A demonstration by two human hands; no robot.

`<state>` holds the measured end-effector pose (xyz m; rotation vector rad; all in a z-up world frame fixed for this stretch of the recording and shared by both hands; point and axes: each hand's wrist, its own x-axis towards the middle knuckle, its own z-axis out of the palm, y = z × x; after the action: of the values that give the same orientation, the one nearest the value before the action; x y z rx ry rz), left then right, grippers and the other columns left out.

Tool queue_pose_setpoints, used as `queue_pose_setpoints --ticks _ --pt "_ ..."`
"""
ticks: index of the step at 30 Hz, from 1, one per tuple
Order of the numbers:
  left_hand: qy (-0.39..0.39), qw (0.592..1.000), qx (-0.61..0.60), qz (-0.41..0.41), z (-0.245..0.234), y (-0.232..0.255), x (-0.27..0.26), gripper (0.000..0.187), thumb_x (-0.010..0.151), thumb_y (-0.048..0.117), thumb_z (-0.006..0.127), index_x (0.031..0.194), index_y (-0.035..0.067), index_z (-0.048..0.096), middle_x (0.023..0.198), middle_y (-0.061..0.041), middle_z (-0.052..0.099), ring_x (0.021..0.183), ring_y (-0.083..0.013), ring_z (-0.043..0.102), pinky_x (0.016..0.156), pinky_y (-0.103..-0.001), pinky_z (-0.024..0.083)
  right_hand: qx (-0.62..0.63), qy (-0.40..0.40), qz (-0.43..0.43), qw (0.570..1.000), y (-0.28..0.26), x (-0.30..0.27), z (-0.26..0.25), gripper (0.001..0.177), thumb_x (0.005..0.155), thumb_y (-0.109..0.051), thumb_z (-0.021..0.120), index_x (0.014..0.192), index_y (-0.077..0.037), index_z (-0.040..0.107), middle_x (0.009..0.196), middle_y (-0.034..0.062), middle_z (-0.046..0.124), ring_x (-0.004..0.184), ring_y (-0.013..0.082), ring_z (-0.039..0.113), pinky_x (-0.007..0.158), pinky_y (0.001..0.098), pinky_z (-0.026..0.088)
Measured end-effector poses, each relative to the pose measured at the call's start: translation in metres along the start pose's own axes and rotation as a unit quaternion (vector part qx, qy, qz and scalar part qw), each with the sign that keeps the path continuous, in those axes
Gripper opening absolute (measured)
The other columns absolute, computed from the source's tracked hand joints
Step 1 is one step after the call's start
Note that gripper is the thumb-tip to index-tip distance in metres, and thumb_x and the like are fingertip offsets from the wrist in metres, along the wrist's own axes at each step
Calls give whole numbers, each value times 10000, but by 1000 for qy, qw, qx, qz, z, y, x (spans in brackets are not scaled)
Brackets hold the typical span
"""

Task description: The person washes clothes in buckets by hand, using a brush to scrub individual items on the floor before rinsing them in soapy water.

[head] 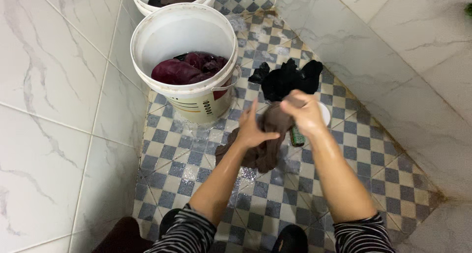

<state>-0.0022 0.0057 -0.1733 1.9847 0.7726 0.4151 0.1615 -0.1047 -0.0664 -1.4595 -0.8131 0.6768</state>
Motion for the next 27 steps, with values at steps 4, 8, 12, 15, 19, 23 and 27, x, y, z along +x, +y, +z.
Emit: queue_pose_setpoints --ticks 4,8,12,15,19,23,27 --pt "-21 999 -30 -8 35 2 41 732 807 488 768 1407 113 580 1339 -224 691 1292 -397 616 1077 -513 490 -47 -97 -179 978 20 -9 8 324 921 -66 820 879 -58 498 984 16 545 938 126 514 839 315 452" --pt "60 854 -414 -310 55 1 49 635 949 357 627 1445 2 450 1308 -215 652 1120 -328 686 937 -504 568 141 127 25 981 90 -15 -39 200 959 -189 692 1116 -105 600 1017 52 639 963 200 619 879 375 518" --pt "-33 696 -679 -230 69 23 32 521 996 272 608 1430 0 515 1345 -145 636 1178 -292 640 1022 -464 515 -28 11 93 995 235 -65 -13 807 967 -280 732 1569 -134 215 1564 84 282 1391 263 297 1121 488 298" --pt "-74 656 -734 -158 69 46 21 537 1039 316 610 1465 5 509 1402 -95 618 1257 -246 597 1094 -431 465 420 -19 341 840 273 -123 43 826 890 -573 631 1518 -121 341 1497 104 440 1280 336 476 1020 552 408" --pt "-68 646 -751 -118 46 77 2 565 1013 352 609 1495 87 479 1461 -45 560 1331 -230 539 1155 -433 412 583 47 212 783 262 -91 87 719 871 -539 559 1451 -132 436 1418 105 515 1228 338 558 1014 541 472" --pt "-65 611 -788 -34 -8 79 -27 610 1026 402 569 1506 50 435 1517 -148 490 1403 -345 467 1185 -525 358 468 148 178 853 196 29 30 543 803 -310 530 1310 -117 556 1289 112 600 1156 323 609 1007 508 513" --pt "48 697 -710 88 -38 52 -48 698 1038 483 519 1571 75 326 1624 -123 373 1507 -324 362 1276 -499 278 446 177 93 873 117 152 -29 468 736 -81 501 1169 -102 676 1160 119 685 1084 307 660 1000 475 555"
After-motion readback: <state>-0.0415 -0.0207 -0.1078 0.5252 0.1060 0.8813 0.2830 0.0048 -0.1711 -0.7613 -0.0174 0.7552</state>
